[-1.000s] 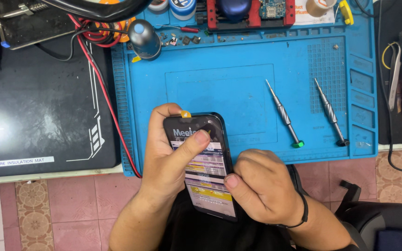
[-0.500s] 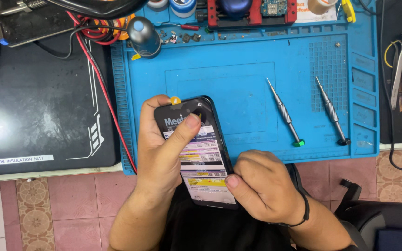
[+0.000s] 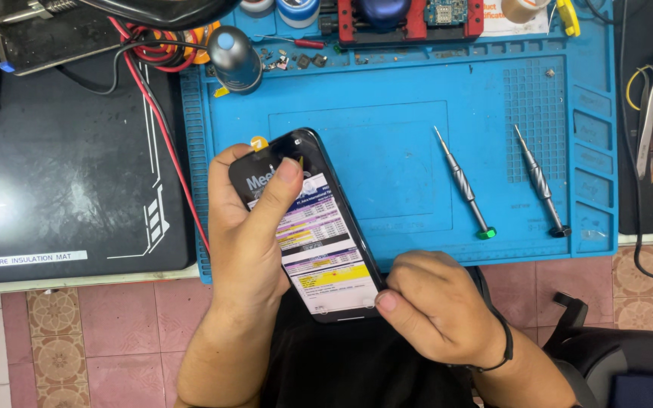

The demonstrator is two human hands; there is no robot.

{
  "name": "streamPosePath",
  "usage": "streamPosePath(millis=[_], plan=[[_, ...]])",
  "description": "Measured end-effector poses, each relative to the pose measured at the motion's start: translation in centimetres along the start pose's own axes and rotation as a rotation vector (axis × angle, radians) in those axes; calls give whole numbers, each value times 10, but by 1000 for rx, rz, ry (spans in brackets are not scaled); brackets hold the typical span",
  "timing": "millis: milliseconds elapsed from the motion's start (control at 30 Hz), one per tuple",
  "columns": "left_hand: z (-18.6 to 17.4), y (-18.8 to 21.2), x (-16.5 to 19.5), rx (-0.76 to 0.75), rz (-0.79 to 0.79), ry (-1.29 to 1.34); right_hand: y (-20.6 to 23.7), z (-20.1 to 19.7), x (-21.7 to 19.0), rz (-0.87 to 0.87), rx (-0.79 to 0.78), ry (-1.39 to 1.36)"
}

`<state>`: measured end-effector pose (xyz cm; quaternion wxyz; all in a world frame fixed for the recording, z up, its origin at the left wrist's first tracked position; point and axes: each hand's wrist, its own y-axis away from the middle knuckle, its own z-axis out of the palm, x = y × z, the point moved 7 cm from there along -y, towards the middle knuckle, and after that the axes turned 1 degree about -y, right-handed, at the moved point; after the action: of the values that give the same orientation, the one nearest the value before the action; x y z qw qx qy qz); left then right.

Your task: The person uses a precision screwdriver to remove screws from the internal frame of a disassembled smartphone. After removing the screws, the person closes the device and inspects the exterior, rotating it to check the edges and back.

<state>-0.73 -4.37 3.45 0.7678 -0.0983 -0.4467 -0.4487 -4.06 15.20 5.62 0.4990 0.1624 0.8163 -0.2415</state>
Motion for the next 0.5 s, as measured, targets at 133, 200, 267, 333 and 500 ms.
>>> streamPosePath(millis=[133, 200, 267, 333, 500], plan=[[3, 0, 5, 76, 13, -34, 5, -4, 14, 99, 46, -33], [1, -1, 6, 141, 29, -36, 6, -6, 23, 167, 72, -54], [-1, -4, 6, 176, 46, -2, 7, -4, 24, 140, 104, -69], [-1, -4, 4, 168, 61, 45, 10, -7, 25, 137, 177, -76], [0, -6, 2, 82, 89, 56, 24, -23, 42, 227, 459, -369]])
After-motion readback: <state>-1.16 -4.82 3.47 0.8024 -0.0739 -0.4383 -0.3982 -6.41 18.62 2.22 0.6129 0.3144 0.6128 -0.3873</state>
